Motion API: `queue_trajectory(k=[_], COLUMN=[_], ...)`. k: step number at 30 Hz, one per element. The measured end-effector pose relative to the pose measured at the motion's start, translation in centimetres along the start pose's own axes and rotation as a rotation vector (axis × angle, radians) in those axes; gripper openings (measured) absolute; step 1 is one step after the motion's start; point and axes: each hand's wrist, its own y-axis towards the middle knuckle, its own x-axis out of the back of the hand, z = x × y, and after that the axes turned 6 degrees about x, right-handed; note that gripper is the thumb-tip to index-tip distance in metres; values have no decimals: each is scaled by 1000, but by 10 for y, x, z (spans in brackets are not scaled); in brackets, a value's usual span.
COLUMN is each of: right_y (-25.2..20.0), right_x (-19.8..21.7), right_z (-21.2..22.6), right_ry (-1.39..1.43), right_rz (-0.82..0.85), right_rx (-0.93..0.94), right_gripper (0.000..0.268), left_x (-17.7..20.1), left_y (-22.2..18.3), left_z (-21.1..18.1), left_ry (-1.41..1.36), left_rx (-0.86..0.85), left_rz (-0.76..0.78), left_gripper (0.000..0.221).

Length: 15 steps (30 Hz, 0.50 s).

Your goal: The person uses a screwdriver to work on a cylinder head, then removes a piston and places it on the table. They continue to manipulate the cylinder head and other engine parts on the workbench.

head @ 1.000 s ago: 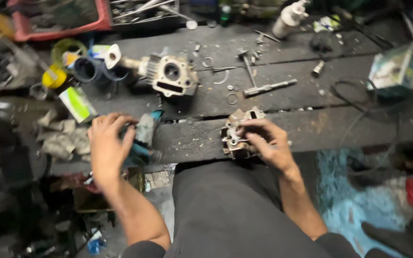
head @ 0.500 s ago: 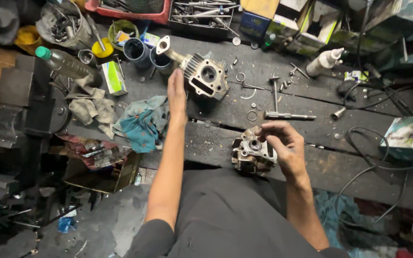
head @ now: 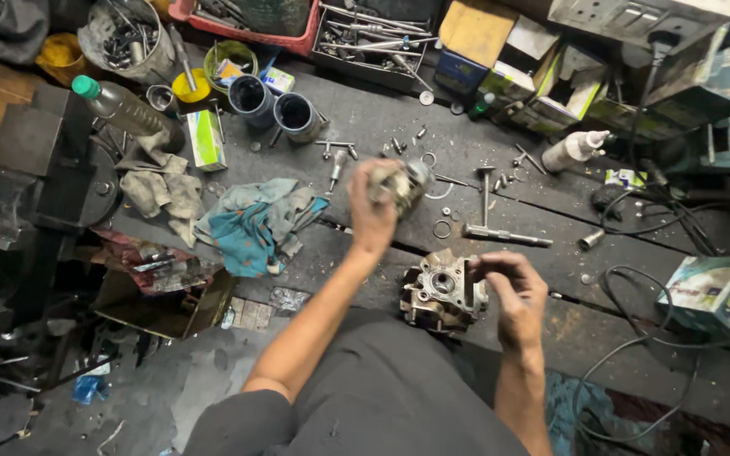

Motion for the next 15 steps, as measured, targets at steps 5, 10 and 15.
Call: queue_trajectory(k=[5,10,15], right_y=[2,6,8], right_x=[10,13,8], right_z=[-5,-4,-3], right_ry=[104,104,80], right_rz=[-85,-95,-74], right_rx=[60,65,52], right_gripper=[18,17,17], left_x=[-6,-41,-66], left_y=[-24,-13,26], left_z=[-14,21,72], left_ry=[-145,-886,-1054], left_rx=[-9,548,953], left_rz=[92,121,-89], left_gripper=[23,20,43])
